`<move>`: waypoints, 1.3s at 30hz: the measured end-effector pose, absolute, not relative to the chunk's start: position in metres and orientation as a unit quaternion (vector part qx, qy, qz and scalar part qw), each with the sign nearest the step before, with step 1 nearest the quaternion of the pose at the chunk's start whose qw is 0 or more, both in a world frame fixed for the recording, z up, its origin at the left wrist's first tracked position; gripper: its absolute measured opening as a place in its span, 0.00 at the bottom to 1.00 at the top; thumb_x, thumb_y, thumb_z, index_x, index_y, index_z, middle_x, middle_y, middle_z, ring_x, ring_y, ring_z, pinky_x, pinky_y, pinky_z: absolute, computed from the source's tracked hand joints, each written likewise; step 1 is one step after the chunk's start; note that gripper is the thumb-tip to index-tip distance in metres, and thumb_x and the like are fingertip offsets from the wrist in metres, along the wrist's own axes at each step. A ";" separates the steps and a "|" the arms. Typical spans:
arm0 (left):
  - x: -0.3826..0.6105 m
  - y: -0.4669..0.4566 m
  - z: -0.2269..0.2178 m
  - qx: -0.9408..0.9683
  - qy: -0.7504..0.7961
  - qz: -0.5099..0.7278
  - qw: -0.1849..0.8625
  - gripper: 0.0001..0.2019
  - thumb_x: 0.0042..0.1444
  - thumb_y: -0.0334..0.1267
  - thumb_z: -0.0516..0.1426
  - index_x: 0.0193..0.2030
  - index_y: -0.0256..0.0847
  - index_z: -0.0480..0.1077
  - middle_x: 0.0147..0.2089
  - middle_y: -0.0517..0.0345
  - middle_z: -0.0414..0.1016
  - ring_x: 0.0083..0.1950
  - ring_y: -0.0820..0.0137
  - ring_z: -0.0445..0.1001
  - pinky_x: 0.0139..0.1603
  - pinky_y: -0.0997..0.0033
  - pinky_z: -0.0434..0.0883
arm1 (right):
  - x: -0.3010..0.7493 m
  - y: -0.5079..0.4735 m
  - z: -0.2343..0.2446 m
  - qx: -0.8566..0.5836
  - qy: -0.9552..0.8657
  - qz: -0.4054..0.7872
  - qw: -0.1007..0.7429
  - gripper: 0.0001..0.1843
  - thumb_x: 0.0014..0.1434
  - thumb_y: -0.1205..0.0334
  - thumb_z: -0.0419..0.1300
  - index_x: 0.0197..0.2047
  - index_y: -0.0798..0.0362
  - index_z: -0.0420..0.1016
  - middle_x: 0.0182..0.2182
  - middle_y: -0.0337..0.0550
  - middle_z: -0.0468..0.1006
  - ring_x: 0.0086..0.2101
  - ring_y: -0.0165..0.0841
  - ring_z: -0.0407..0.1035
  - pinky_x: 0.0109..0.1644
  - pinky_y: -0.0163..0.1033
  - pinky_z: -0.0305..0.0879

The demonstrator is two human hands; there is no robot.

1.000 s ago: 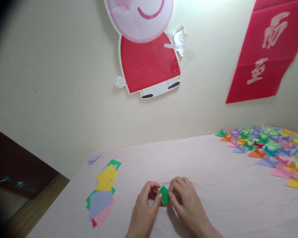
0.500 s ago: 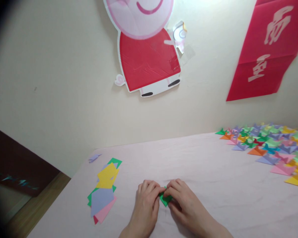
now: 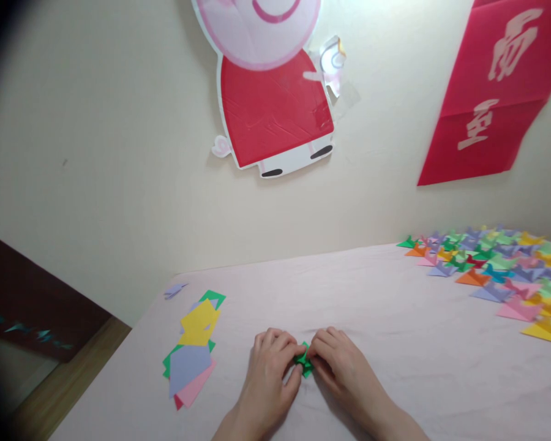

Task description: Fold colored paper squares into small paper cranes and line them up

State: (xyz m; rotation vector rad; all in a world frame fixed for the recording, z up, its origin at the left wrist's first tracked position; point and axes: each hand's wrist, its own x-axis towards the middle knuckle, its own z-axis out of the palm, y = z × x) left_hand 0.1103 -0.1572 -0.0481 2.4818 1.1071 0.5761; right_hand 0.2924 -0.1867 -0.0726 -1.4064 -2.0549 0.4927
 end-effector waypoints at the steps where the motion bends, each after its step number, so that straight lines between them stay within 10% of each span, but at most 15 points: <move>1: 0.111 -0.157 -0.049 0.881 0.392 0.202 0.170 0.13 0.57 0.25 0.56 0.44 0.47 0.71 0.44 0.60 0.72 0.48 0.61 0.65 0.51 0.57 0.61 | 0.293 -0.187 -0.071 -0.529 -0.772 0.188 0.298 0.10 0.63 0.74 0.54 0.36 0.51 0.72 0.35 0.42 0.74 0.39 0.37 0.65 0.43 0.43 0.62; 15: 0.132 -0.140 -0.058 0.917 0.350 0.180 0.067 0.07 0.57 0.27 0.61 0.35 0.40 0.66 0.39 0.58 0.72 0.44 0.62 0.67 0.46 0.60 0.64 | 0.307 -0.180 -0.076 -0.571 -0.727 0.217 0.314 0.09 0.61 0.71 0.57 0.34 0.50 0.74 0.34 0.41 0.75 0.39 0.38 0.65 0.46 0.44 0.61; 39: 0.127 -0.133 -0.053 0.813 0.426 0.228 0.325 0.09 0.60 0.25 0.52 0.35 0.42 0.70 0.38 0.60 0.75 0.40 0.67 0.72 0.42 0.71 0.64 | 0.290 -0.151 -0.053 -0.653 -0.700 0.228 0.178 0.09 0.46 0.72 0.61 0.31 0.50 0.76 0.37 0.42 0.76 0.42 0.41 0.66 0.45 0.43 0.58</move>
